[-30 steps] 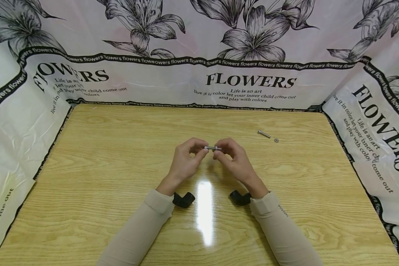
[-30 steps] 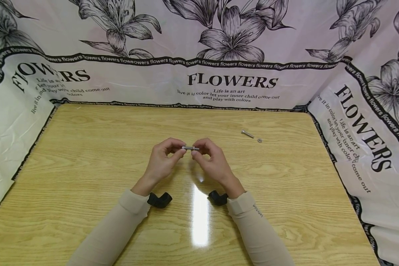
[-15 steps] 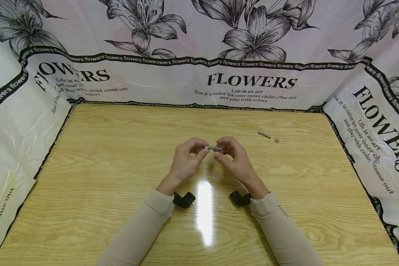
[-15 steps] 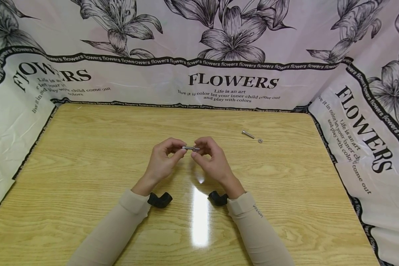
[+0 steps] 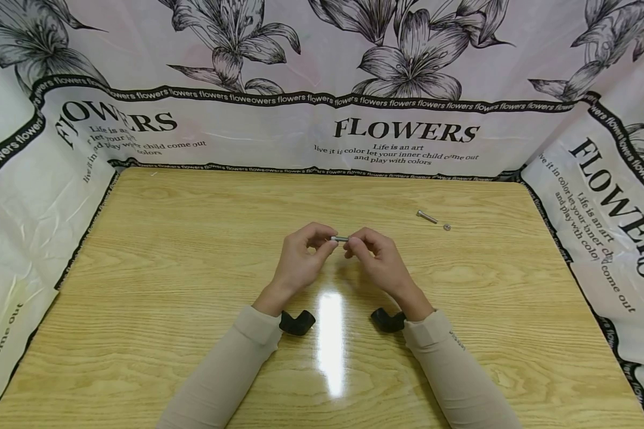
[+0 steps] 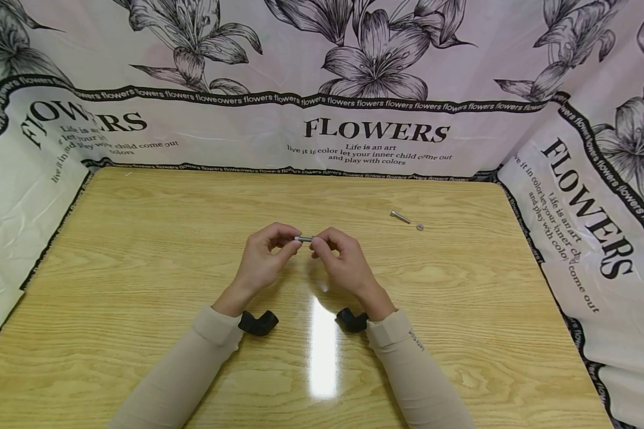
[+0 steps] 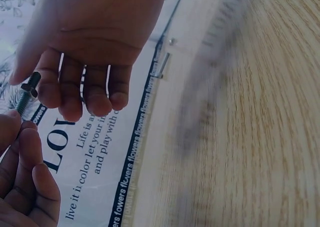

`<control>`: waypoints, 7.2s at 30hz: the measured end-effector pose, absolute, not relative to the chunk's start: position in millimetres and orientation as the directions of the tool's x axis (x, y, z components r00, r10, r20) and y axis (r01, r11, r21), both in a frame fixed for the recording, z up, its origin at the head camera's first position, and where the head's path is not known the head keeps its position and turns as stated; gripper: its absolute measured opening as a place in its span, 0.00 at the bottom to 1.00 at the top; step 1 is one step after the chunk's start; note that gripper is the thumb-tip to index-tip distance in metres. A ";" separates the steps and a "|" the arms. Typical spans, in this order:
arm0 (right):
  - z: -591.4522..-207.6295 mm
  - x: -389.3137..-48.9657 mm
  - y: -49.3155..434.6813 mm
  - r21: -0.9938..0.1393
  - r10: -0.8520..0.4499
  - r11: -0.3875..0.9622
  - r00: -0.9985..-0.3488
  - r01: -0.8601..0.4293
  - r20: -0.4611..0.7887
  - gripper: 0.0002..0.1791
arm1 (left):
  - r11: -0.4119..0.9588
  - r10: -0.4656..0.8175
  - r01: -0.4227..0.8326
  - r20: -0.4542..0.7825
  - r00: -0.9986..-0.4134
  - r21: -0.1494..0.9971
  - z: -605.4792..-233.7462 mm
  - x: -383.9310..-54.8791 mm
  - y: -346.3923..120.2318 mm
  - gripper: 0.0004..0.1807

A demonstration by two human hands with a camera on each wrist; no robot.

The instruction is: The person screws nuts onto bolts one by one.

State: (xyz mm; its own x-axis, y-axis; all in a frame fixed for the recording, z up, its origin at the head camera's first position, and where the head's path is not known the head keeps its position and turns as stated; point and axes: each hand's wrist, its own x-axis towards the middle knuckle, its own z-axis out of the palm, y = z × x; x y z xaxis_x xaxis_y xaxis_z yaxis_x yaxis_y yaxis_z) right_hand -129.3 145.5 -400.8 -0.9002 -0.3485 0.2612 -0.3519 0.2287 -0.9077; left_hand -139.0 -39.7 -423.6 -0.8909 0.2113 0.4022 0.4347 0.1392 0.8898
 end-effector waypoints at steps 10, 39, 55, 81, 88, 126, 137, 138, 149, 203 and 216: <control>-401.3 -130.0 145.4 -0.899 -0.377 0.160 -0.866 -0.409 0.327 0.11 | 0.138 0.213 0.432 0.399 -0.892 0.891 -422.4 -138.4 -39.5 0.05; -399.8 -129.6 144.0 -0.902 -0.350 0.192 -0.886 -0.387 0.305 0.07 | 0.135 0.212 0.431 0.398 -0.892 0.892 -422.3 -139.3 -39.7 0.05; -398.4 -128.5 143.2 -0.889 -0.358 0.262 -0.894 -0.374 0.271 0.08 | 0.137 0.211 0.434 0.402 -0.891 0.890 -423.0 -139.1 -39.3 0.05; -400.7 -128.9 144.1 -0.908 -0.355 0.179 -0.886 -0.378 0.298 0.13 | 0.130 0.210 0.445 0.414 -0.886 0.886 -423.4 -139.4 -39.0 0.05; -399.5 -128.8 141.9 -0.895 -0.364 0.242 -0.891 -0.374 0.273 0.07 | 0.128 0.214 0.439 0.408 -0.888 0.889 -424.1 -139.6 -39.6 0.05; -402.0 -128.9 141.9 -0.889 -0.367 0.193 -0.871 -0.416 0.328 0.06 | 0.127 0.216 0.450 0.419 -0.882 0.884 -423.1 -139.2 -39.5 0.05; -401.6 -129.4 143.0 -0.903 -0.355 0.142 -0.872 -0.406 0.337 0.17 | 0.125 0.216 0.456 0.425 -0.879 0.881 -423.7 -139.4 -39.1 0.05; -401.7 -129.6 142.9 -0.899 -0.359 0.134 -0.866 -0.417 0.349 0.17 | 0.125 0.215 0.456 0.425 -0.879 0.881 -423.5 -139.4 -39.0 0.05; -400.7 -129.4 143.4 -0.893 -0.364 0.231 -0.886 -0.386 0.288 0.08 | 0.133 0.217 0.455 0.422 -0.880 0.880 -424.0 -139.5 -39.3 0.05; -400.0 -129.4 141.6 -0.896 -0.360 0.234 -0.890 -0.378 0.281 0.09 | 0.120 0.234 0.448 0.413 -0.880 0.886 -423.4 -138.6 -39.2 0.05; -400.2 -128.5 141.8 -0.889 -0.367 0.185 -0.869 -0.418 0.332 0.06 | 0.109 0.233 0.433 0.401 -0.886 0.895 -423.2 -138.5 -38.8 0.05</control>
State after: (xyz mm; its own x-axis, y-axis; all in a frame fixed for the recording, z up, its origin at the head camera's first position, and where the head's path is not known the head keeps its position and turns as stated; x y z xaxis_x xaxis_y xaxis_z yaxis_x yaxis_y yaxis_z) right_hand -128.5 141.8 -400.2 -0.8690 -0.3673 0.3316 -0.4178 0.1853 -0.8894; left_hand -138.5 -38.8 -423.2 -0.8862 0.2326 0.4007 0.4332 0.1091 0.8947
